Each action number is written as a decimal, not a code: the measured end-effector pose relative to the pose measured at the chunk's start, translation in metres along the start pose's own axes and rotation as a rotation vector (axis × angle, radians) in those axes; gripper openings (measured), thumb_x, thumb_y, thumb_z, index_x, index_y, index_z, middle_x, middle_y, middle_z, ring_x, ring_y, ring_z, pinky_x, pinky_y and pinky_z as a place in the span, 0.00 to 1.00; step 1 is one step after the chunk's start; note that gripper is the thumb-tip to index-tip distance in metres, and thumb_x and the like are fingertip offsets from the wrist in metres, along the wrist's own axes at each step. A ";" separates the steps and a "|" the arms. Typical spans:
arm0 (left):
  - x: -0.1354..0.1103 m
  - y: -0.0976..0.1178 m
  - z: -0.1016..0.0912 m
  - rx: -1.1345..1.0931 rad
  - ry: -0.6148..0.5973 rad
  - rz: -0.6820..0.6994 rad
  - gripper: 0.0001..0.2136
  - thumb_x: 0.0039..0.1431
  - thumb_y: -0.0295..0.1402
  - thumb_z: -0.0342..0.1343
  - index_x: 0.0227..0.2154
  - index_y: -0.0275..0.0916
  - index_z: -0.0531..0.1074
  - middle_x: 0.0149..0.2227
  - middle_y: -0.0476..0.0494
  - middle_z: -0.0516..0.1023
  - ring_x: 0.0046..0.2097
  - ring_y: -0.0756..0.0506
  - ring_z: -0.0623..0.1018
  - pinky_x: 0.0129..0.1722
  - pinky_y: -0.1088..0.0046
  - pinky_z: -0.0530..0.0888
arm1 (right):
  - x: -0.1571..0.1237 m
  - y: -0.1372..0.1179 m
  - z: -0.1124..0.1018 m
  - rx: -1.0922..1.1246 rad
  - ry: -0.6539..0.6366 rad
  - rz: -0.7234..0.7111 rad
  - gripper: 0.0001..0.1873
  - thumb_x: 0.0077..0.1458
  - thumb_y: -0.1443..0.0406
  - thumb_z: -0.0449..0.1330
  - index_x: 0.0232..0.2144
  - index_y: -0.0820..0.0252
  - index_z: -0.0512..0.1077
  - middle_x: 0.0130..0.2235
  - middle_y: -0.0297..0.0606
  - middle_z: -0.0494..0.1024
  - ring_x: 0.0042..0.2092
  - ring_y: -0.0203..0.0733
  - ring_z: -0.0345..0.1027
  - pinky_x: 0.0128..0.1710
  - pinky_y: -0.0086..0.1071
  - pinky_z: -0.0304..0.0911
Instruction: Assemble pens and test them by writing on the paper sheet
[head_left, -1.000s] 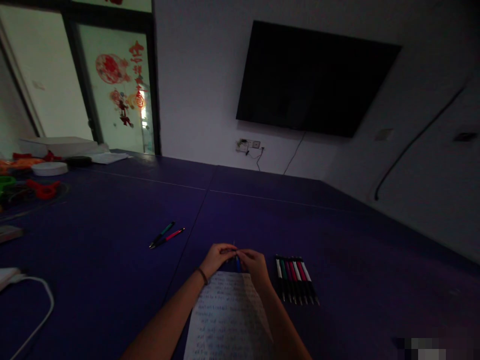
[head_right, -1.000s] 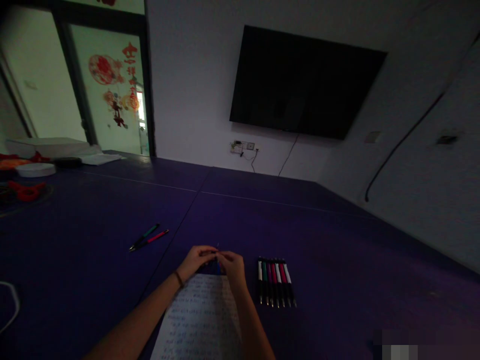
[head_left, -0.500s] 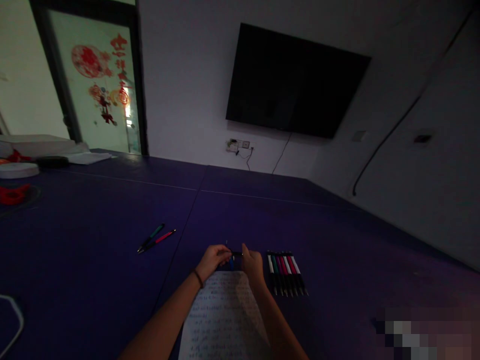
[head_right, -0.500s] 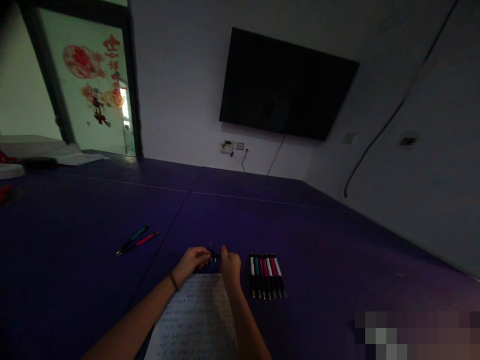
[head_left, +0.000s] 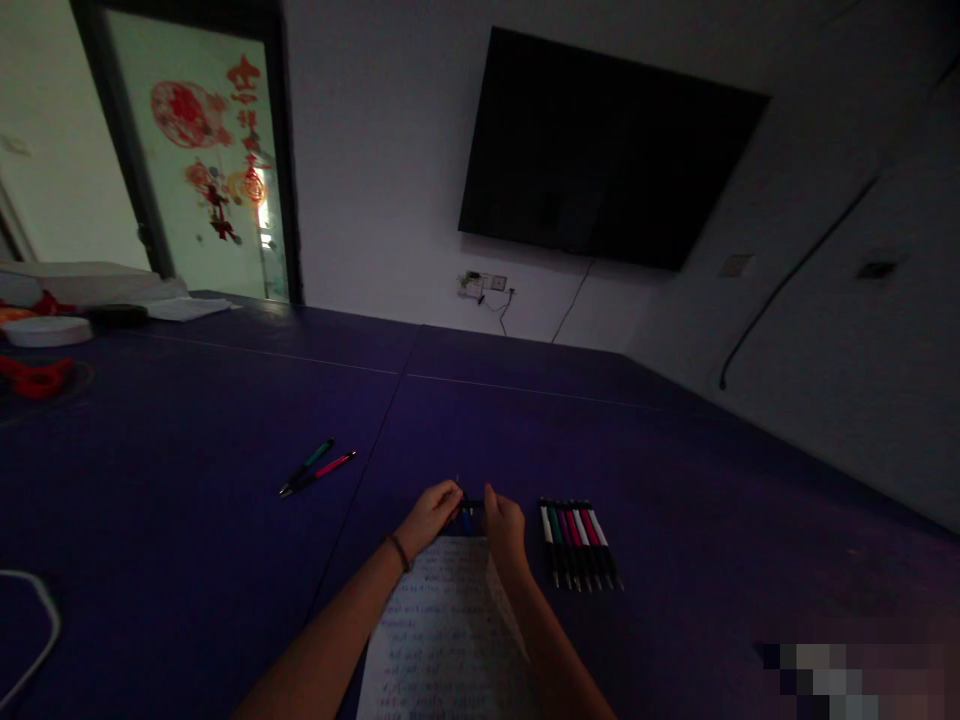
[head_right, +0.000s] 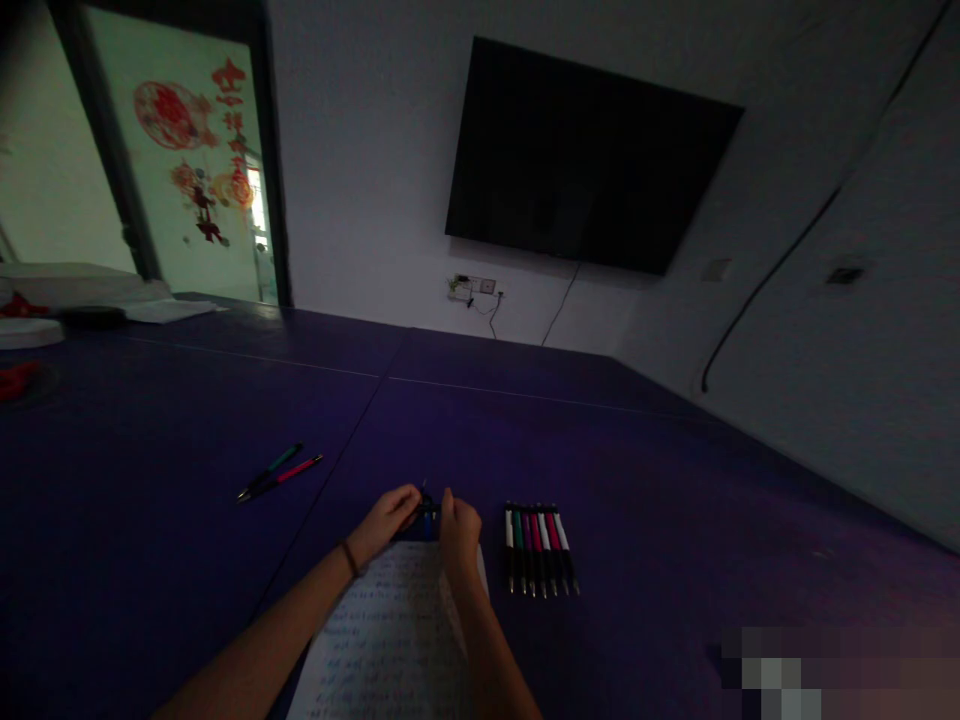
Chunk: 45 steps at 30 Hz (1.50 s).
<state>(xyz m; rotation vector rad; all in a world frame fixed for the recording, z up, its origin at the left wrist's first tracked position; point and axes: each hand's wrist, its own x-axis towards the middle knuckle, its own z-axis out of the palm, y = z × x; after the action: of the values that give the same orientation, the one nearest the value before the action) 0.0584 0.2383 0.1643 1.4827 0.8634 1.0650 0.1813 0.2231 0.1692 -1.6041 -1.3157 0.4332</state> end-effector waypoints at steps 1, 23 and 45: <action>0.000 -0.001 0.001 0.023 -0.001 0.008 0.20 0.47 0.51 0.43 0.21 0.37 0.59 0.19 0.54 0.55 0.22 0.54 0.57 0.22 0.78 0.55 | 0.000 0.000 0.001 0.014 0.004 -0.004 0.26 0.46 0.48 0.41 0.08 0.58 0.52 0.11 0.31 0.56 0.17 0.32 0.50 0.19 0.27 0.46; 0.001 -0.003 -0.002 -0.185 0.097 -0.142 0.23 0.39 0.56 0.47 0.15 0.38 0.53 0.13 0.58 0.48 0.16 0.57 0.49 0.17 0.78 0.45 | -0.006 -0.003 -0.001 0.417 -0.149 0.078 0.21 0.45 0.50 0.49 0.14 0.61 0.60 0.12 0.27 0.57 0.16 0.29 0.50 0.16 0.25 0.47; 0.000 0.005 -0.004 -0.197 0.212 -0.094 0.22 0.39 0.53 0.51 0.15 0.38 0.53 0.13 0.58 0.50 0.15 0.58 0.51 0.15 0.78 0.47 | -0.005 -0.009 -0.003 0.524 -0.222 0.066 0.17 0.38 0.52 0.57 0.18 0.61 0.64 0.12 0.26 0.61 0.15 0.29 0.52 0.14 0.24 0.48</action>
<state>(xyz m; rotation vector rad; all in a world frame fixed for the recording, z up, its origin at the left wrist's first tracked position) 0.0543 0.2392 0.1697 1.1694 0.9373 1.2150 0.1772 0.2167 0.1764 -1.1832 -1.1840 0.9353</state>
